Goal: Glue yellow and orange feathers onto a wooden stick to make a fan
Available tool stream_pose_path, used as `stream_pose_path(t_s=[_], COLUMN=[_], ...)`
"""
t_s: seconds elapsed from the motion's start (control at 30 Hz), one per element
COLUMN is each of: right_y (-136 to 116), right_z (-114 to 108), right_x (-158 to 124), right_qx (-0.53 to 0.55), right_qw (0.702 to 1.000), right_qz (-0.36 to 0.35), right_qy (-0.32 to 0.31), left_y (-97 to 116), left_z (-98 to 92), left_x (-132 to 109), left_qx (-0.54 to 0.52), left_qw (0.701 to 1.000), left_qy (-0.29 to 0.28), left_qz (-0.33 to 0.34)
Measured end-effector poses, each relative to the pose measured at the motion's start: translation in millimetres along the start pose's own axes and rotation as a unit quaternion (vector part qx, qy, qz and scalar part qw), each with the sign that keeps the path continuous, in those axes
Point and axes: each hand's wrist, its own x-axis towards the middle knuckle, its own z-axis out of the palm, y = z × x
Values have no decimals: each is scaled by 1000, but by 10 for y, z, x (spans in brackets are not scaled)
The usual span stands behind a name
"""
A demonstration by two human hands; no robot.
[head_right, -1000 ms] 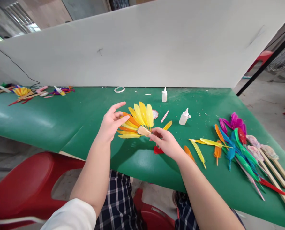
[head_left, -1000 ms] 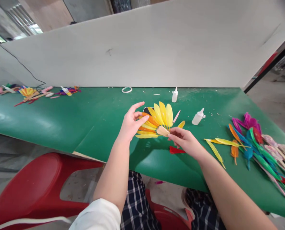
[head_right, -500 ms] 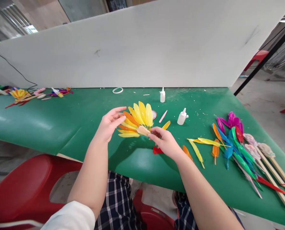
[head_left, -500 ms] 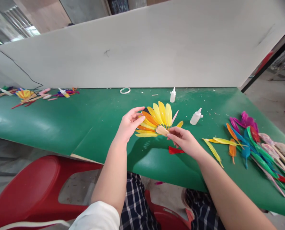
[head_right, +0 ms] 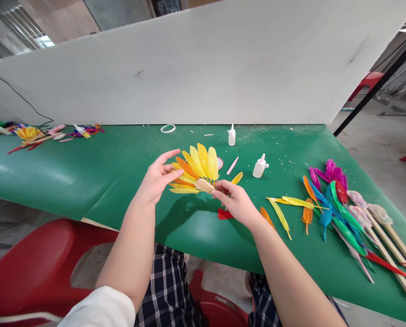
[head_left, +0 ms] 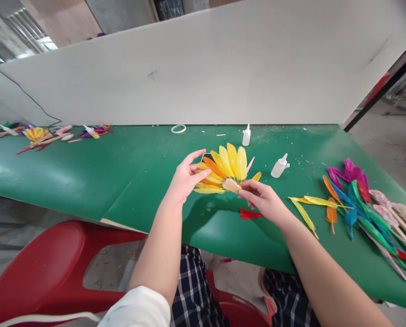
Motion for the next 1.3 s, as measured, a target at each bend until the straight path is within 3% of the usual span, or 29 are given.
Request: stream_pose_path(t_s=[0.73, 1.3], right_y=[-14, 1], right_z=[62, 40], right_x=[-31, -20], right_qx=[-49, -41], right_qw=[998, 999], right_qz=[-4, 0], right_qy=[-29, -17], left_y=[46, 39], left_z=[54, 48], left_x=[48, 21], left_qx=[12, 43], left_qw=[995, 993], left_qy=[91, 101], left_qz=[40, 43])
